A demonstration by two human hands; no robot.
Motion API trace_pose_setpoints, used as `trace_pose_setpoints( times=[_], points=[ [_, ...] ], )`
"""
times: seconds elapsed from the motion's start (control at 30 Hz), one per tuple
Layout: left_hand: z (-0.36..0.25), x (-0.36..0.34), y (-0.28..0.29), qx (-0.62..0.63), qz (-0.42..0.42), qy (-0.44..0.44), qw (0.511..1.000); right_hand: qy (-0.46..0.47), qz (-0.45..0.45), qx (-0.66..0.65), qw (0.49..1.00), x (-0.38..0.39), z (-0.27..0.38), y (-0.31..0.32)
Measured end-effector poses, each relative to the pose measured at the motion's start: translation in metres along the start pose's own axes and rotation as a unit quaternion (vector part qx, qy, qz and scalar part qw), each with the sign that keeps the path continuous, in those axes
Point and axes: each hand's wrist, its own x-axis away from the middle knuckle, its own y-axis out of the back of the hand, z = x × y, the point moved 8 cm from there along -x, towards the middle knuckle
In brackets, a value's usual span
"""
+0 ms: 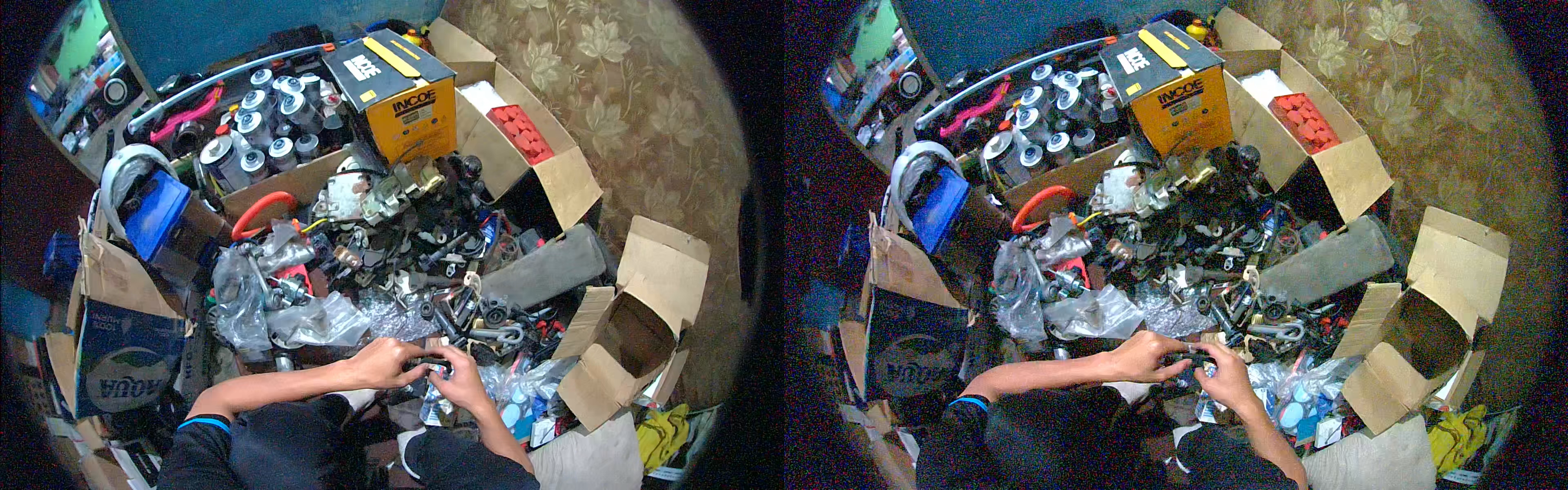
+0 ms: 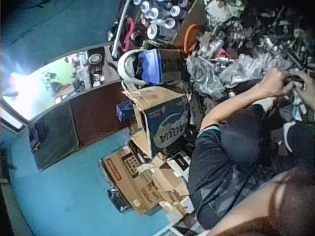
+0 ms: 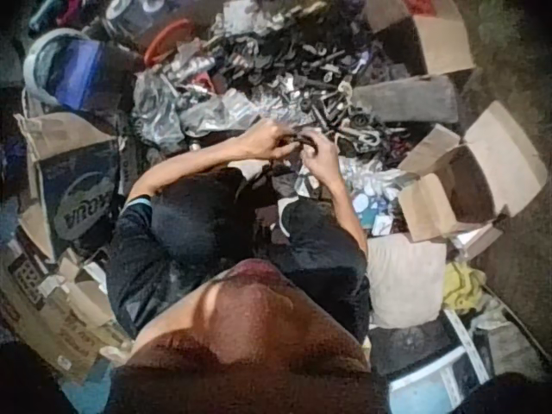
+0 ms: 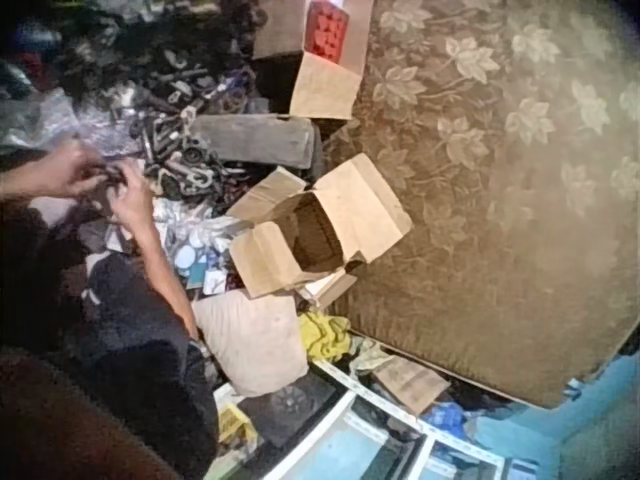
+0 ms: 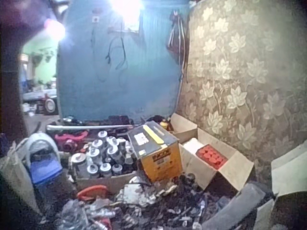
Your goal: The person sits cross-legged on the floor and handles various small electronic components and wires. They strip the ends of wires, twist them together, and connect them to small black plastic connectors. The person repeatedly picks up, inspects, and manipulates these items in a cluttered workspace.
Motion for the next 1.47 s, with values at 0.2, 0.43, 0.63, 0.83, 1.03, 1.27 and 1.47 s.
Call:
trace_pose_setpoints(
  times=[0.2,0.43,0.63,0.83,1.03,1.27,1.47],
  points=[
    [-0.001,0.007,0.001,0.005,0.013,-0.036,0.999,-0.038,0.023,-0.045,0.998,0.003,-0.01,-0.013],
    [0.005,0.011,0.019,0.047,-0.056,-0.018,0.997,-0.039,-0.04,-0.057,0.997,-0.005,-0.003,0.003],
    [0.006,0.009,0.031,0.076,-0.112,-0.042,0.99,-0.051,-0.027,-0.027,0.998,-0.007,-0.013,0.0],
    [0.025,0.007,0.041,0.111,-0.132,0.027,0.985,-0.079,-0.214,-0.221,0.948,0.004,-0.015,0.02],
    [0.078,0.011,-0.001,0.381,-0.054,0.148,0.911,-0.078,-0.258,-0.67,0.692,-0.005,-0.021,0.019],
    [0.105,0.011,-0.001,0.359,-0.12,0.227,0.897,-0.145,-0.272,-0.702,0.643,-0.005,-0.041,0.016],
    [0.11,0.006,0.04,0.246,-0.186,0.198,0.93,-0.135,-0.205,-0.527,0.814,0.002,-0.028,0.025]
  ],
)
